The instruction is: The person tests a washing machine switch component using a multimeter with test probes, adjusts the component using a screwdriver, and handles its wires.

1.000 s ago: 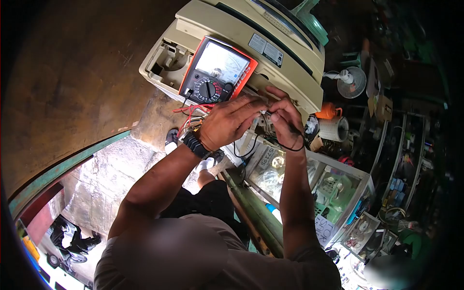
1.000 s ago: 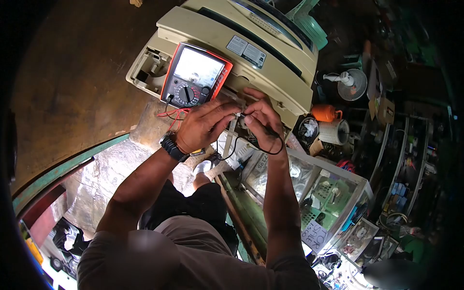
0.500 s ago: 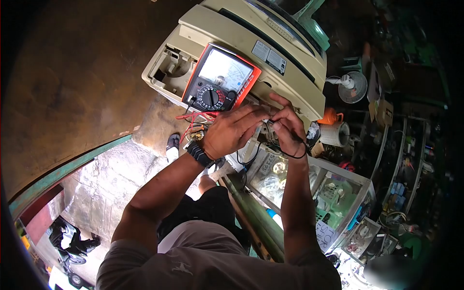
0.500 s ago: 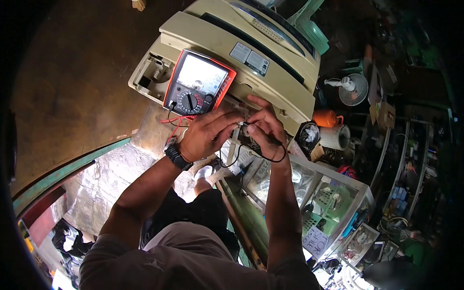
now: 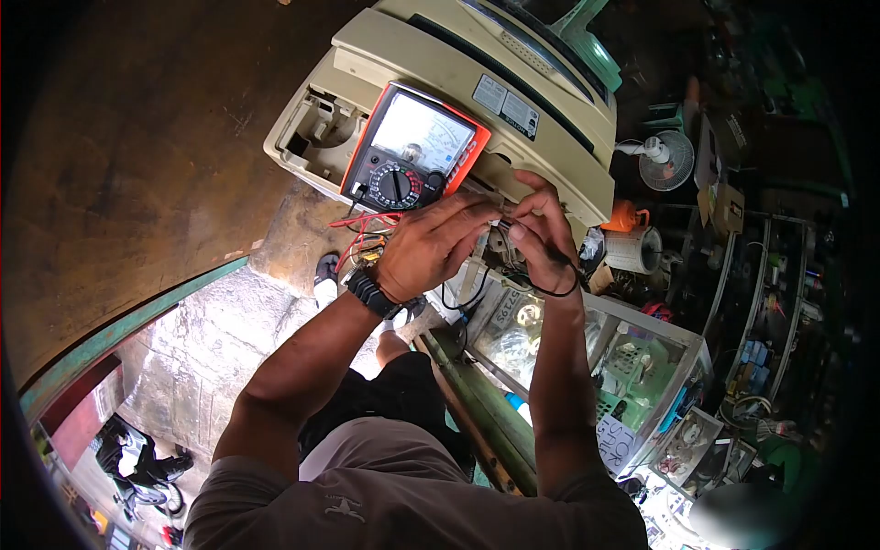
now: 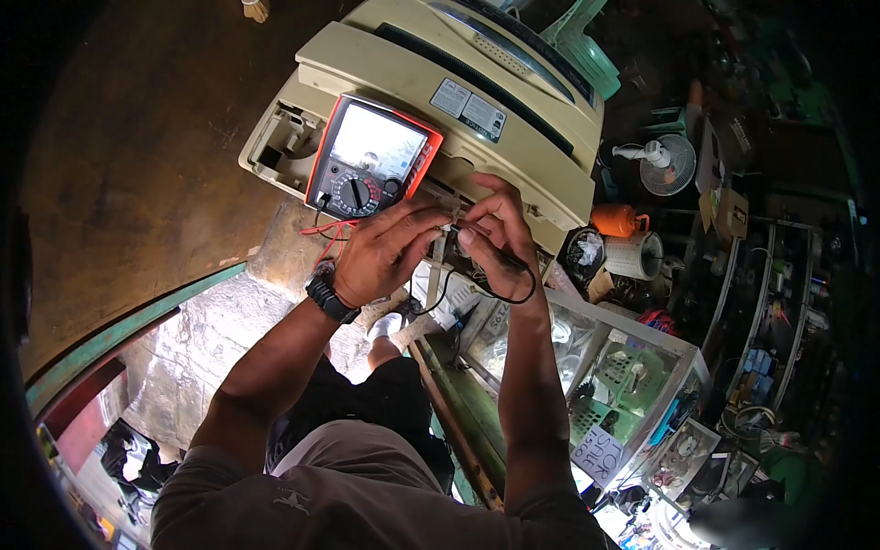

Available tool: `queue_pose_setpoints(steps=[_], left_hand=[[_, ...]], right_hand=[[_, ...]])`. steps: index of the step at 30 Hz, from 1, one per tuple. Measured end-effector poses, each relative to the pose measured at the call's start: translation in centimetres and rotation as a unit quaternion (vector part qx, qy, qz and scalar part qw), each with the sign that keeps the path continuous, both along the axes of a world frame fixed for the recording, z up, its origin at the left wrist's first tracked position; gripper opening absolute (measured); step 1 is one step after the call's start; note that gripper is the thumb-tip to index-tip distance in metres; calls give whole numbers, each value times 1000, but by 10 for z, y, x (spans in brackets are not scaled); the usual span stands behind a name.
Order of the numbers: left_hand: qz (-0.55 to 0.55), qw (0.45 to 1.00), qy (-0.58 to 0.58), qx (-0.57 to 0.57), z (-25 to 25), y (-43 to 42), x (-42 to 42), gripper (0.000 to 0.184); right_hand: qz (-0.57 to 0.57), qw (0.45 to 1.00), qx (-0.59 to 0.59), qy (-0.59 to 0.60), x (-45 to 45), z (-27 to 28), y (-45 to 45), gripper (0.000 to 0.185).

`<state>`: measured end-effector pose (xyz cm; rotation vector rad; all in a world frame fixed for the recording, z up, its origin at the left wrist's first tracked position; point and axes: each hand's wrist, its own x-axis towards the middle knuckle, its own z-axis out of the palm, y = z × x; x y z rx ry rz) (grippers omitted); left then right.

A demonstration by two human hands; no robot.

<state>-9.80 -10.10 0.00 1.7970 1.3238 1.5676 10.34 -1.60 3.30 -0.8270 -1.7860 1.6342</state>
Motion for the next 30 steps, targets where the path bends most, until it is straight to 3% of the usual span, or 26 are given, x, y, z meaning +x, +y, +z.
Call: queue_pose_setpoints(steps=[5,14,30], left_hand=[[0,1000,5,-9,0,-2,-2,30],[-7,1000,-12,-10,-2,-3,-2,29],[-2,999,-10,-32,-7,-17,5,28]], right_hand=[[-20,994,-73,79,-4,-3,-4,50],[-27,992,-36,117,-12,-6,-10,74],[-35,998,-45,40,-6,0,-15,79]])
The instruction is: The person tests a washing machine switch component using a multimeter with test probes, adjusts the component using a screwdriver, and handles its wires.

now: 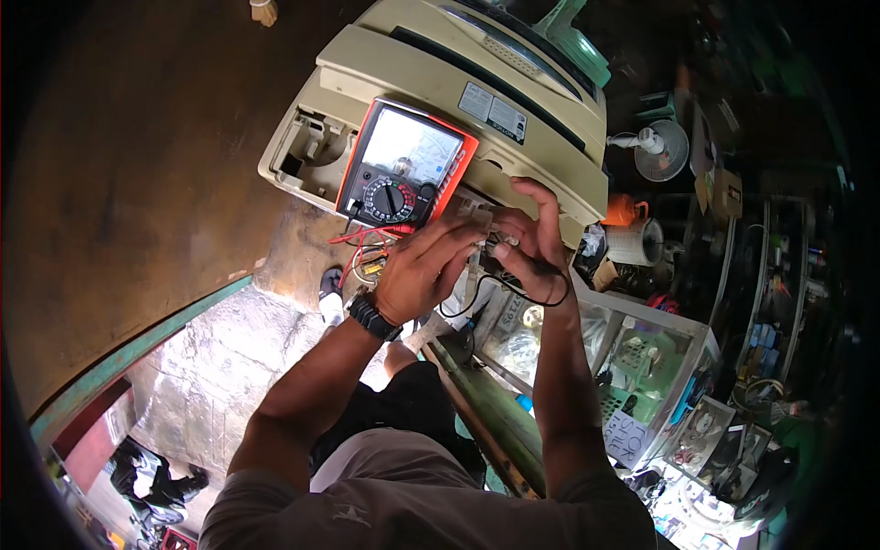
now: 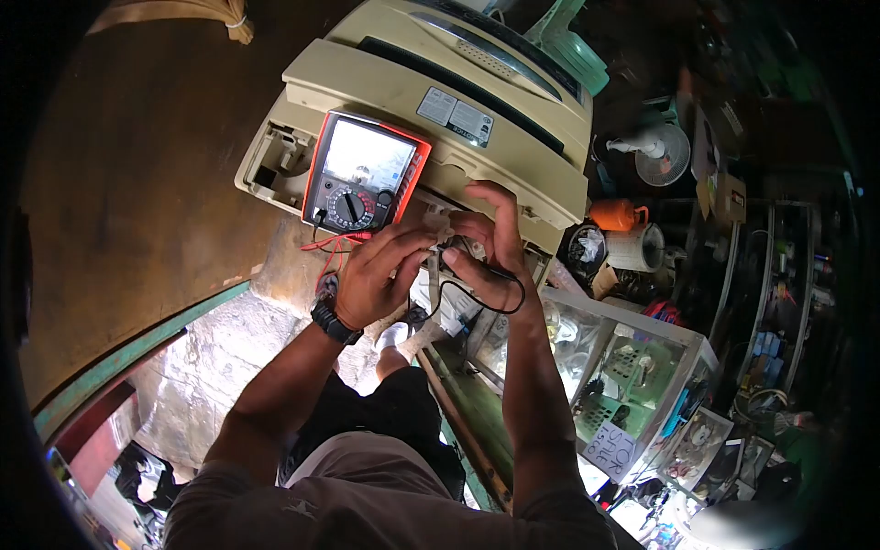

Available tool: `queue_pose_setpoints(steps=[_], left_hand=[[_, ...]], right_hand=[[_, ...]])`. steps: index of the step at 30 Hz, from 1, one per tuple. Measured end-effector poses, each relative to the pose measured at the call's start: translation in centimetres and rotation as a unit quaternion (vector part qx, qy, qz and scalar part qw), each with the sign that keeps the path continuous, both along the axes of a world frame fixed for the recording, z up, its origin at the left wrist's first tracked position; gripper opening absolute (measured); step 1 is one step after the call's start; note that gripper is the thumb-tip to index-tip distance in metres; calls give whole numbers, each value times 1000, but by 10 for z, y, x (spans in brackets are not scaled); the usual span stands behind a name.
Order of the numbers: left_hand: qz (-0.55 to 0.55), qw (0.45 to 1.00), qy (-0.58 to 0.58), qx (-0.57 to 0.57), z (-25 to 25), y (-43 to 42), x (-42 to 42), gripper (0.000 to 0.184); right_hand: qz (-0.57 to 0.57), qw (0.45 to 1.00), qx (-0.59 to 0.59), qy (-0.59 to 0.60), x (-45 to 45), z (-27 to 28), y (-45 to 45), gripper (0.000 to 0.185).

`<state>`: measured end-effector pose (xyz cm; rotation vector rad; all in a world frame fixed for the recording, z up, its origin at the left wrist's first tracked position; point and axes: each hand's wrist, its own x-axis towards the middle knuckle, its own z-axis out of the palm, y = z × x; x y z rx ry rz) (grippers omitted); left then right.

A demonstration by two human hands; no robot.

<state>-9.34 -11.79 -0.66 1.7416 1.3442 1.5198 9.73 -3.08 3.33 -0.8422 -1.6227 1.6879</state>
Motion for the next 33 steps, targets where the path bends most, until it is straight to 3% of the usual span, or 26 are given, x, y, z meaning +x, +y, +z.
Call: queue_pose_setpoints(steps=[7,14,21,33], left_hand=[[22,1000,-4,13,-11,-15,4,29],[51,998,-24,17,-4,-20,3,26],[52,998,-27,26,-5,-24,0,25],[62,997,-6,46,-3,-20,-2,26]], right_hand=[[15,999,5,-50,-4,11,-9,89],[32,995,80,-56,-10,19,-12,82],[39,992,75,-97,-11,19,-14,87],[-3,989,95,-111,-12,23,-14,107]])
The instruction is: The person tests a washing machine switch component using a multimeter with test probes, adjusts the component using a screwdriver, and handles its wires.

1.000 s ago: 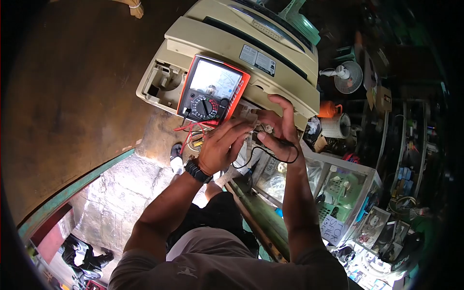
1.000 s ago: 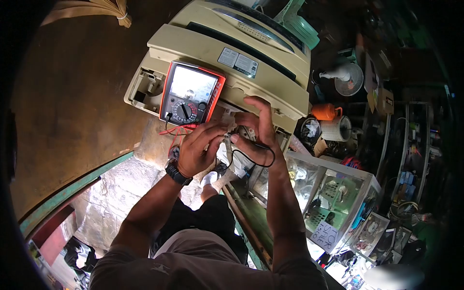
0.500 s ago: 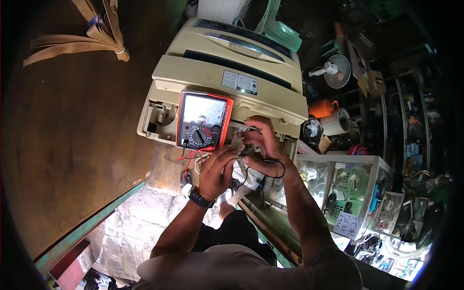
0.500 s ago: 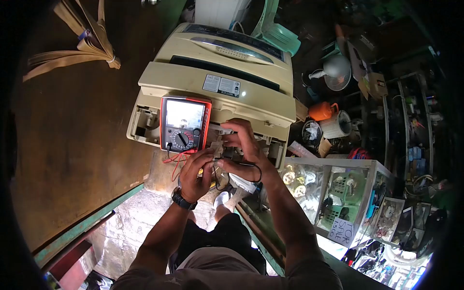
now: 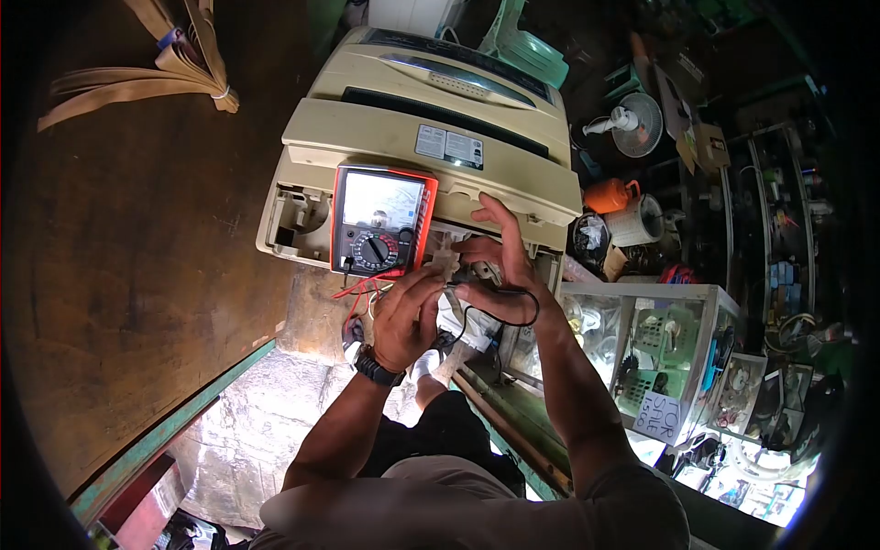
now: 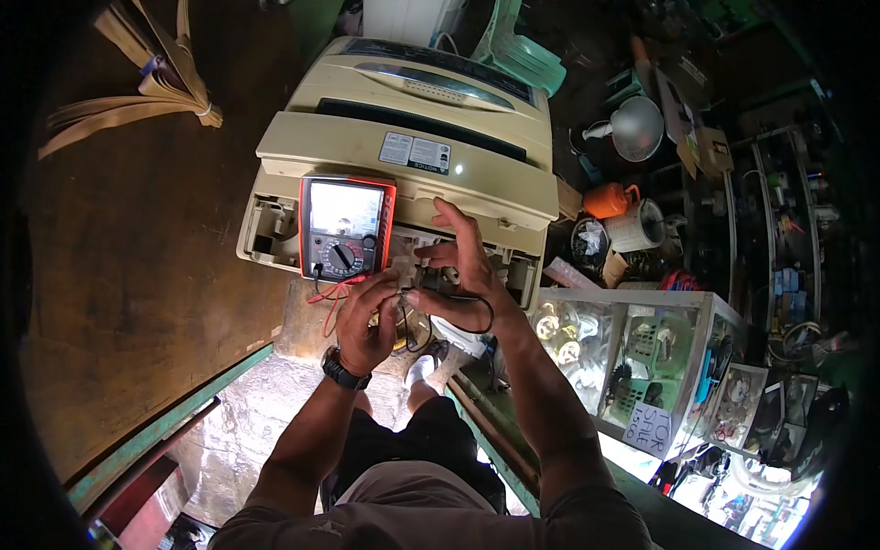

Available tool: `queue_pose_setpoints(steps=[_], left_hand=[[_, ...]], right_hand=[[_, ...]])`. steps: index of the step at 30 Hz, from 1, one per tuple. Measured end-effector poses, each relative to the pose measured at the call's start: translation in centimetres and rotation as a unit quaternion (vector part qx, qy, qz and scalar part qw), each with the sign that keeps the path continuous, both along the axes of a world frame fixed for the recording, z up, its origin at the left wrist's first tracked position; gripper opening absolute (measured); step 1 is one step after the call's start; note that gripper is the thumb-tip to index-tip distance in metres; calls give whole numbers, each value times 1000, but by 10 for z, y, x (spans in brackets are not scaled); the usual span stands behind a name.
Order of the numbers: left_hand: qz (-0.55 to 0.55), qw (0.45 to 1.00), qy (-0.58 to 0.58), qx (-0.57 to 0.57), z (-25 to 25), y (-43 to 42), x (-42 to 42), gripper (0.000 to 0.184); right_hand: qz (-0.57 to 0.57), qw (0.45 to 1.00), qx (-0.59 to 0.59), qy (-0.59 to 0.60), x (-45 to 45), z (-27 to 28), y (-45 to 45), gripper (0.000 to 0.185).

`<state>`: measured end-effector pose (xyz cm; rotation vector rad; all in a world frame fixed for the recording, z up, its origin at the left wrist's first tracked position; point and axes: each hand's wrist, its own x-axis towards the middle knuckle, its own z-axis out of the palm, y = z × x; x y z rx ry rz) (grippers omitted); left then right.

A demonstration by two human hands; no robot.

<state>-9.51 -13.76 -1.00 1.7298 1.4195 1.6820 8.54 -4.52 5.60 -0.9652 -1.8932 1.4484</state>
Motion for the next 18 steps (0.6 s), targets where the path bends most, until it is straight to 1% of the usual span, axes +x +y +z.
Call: queue_pose_setpoints(steps=[2,5,8,12,14,18], left_hand=[[10,1000,4,13,-1,1,0,26],[10,1000,9,19,-1,3,0,26],[9,1000,9,23,-1,4,0,26],[7,1000,12,26,0,6,1,26],[4,1000,17,21,0,6,1,27],[-2,1000,14,10,4,11,0,27]], right_hand=[[-16,1000,-13,-11,2,-5,0,119],[5,999,-30,-27,3,-6,2,122],[8,1000,-14,-14,4,-10,4,123],[15,1000,-20,-4,2,-3,5,123],[-3,999,-39,24,3,-4,3,122],[10,999,-34,33,2,-5,2,119]])
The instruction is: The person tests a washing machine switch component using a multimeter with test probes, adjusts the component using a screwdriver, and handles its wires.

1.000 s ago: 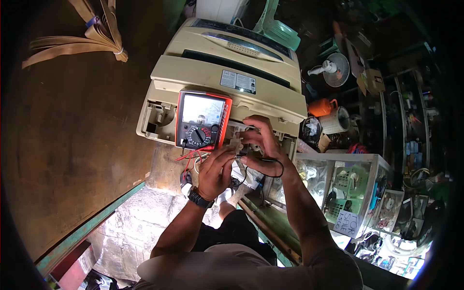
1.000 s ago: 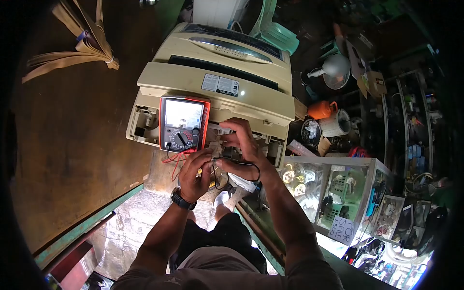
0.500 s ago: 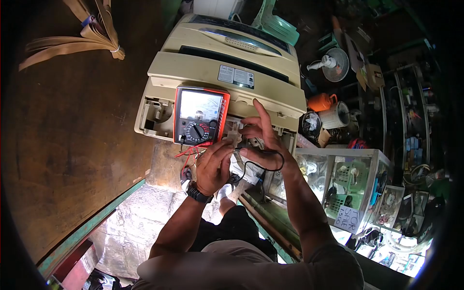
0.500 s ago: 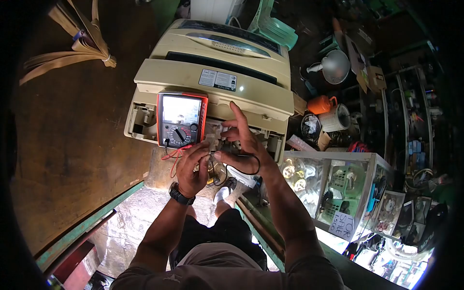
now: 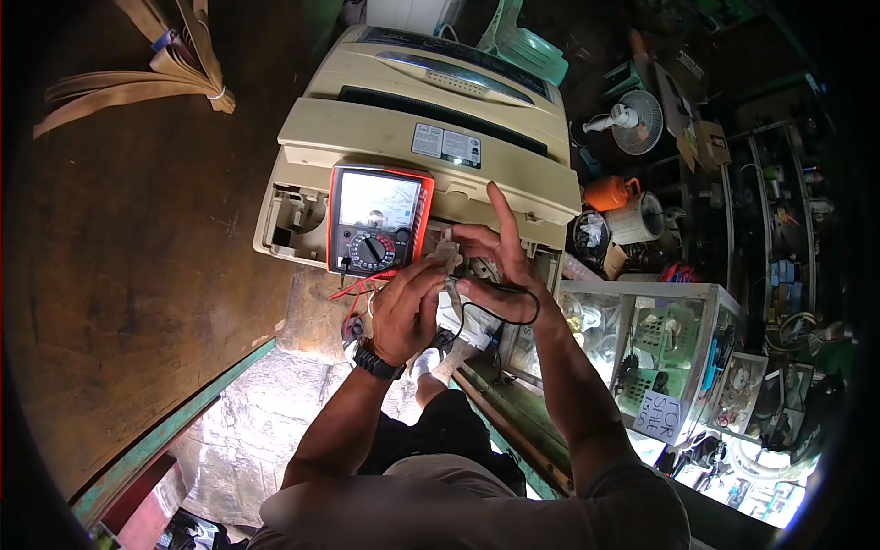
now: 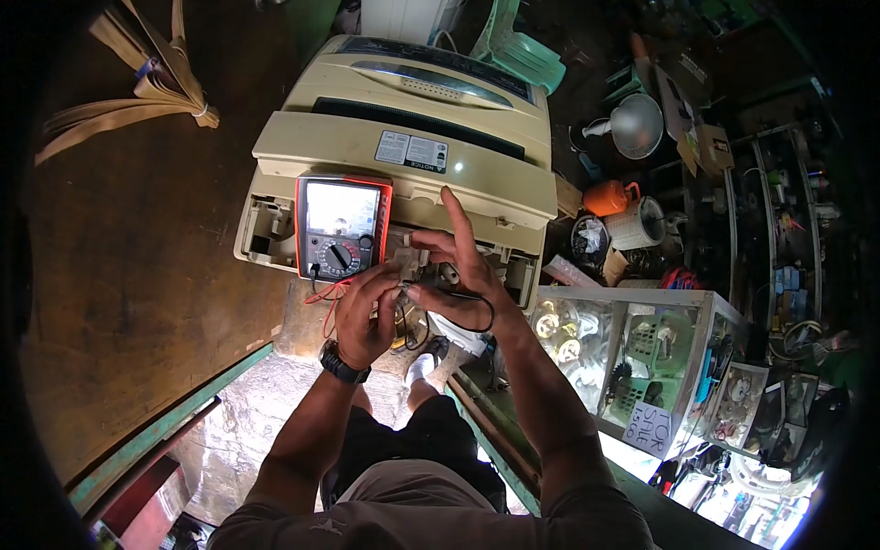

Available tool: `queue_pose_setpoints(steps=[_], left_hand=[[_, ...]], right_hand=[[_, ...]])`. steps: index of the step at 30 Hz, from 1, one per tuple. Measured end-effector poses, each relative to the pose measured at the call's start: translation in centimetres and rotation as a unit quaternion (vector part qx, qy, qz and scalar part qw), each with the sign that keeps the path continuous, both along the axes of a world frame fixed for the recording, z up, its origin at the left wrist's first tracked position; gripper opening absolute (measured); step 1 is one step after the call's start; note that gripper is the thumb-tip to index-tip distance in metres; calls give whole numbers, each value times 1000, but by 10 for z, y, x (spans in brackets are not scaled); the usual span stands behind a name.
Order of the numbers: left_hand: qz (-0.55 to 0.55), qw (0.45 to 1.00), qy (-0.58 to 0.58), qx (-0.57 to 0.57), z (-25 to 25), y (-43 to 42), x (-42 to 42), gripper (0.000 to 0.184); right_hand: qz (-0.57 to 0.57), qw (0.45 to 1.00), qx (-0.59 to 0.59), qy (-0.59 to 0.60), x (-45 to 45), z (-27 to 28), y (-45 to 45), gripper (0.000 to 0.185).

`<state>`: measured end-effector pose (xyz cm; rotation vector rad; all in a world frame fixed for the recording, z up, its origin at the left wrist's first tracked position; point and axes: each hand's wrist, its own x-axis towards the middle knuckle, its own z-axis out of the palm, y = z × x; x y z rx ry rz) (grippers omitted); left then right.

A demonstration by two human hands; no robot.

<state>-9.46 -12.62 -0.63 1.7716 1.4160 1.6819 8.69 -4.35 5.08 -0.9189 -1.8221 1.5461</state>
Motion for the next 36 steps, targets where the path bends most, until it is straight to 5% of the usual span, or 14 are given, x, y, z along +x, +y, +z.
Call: queue_pose_setpoints(steps=[18,36], left_hand=[[-22,1000,1,-17,-1,4,-3,23],[-18,1000,-3,-1,-1,5,-3,26]], right_hand=[[6,999,-21,-34,0,3,10,114],[-32,999,11,-40,-1,-3,16,129]])
